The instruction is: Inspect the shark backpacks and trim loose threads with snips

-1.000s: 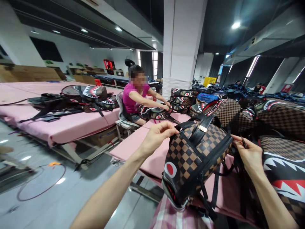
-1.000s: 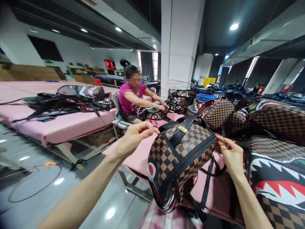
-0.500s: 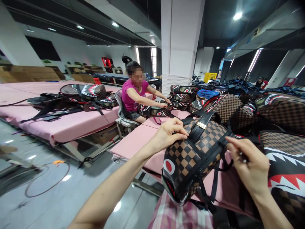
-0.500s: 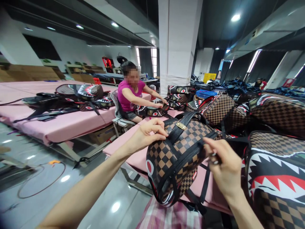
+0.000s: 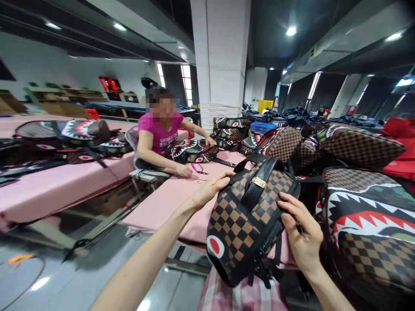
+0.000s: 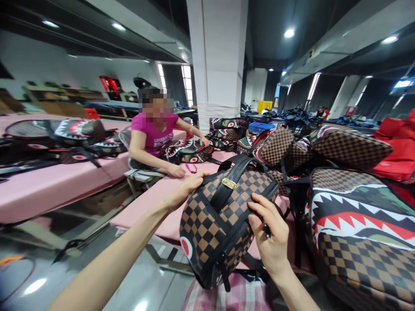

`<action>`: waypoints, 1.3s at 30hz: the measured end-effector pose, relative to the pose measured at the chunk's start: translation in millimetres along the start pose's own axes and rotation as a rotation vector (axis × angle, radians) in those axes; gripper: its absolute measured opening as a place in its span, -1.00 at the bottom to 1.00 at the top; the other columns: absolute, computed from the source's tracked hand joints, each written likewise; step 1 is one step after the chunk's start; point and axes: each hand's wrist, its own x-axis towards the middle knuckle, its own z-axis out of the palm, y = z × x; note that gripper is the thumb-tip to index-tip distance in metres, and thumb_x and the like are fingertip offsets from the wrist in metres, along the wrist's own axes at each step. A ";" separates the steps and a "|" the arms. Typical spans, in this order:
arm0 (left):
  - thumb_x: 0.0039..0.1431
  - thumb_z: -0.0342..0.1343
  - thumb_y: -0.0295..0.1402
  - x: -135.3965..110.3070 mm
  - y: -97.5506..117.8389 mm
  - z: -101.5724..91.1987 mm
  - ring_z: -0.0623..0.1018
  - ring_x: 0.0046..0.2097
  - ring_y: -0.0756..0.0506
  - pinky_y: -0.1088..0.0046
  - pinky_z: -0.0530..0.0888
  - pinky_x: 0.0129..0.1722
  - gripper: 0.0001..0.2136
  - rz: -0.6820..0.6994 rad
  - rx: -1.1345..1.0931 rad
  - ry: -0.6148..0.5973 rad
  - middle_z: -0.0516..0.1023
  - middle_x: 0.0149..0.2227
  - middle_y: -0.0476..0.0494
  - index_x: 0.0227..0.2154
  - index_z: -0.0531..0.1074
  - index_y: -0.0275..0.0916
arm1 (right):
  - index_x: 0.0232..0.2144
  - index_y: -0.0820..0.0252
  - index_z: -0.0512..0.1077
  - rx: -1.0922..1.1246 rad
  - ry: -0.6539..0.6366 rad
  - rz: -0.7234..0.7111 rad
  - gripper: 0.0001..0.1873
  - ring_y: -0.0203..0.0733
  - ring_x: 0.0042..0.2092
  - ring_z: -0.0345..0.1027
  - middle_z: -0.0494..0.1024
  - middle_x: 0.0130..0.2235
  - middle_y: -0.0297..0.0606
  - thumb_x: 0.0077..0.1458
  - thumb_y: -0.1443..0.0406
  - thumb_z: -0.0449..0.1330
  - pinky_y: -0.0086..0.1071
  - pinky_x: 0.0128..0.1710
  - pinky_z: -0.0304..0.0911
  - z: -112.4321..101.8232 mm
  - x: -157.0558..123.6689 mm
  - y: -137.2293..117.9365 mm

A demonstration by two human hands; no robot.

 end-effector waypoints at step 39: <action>-0.12 0.16 -0.49 -6.1 33.4 59.1 0.55 -0.22 -0.04 0.52 0.49 -0.19 -0.75 -0.262 -0.803 0.878 0.57 -0.26 -0.06 -0.29 0.48 -0.27 | -0.18 0.07 0.51 0.020 -0.423 0.035 -0.65 -0.23 -0.18 0.46 0.60 -0.22 -0.35 0.02 0.43 0.06 -0.43 -0.18 0.29 -2.0 116.8 27.6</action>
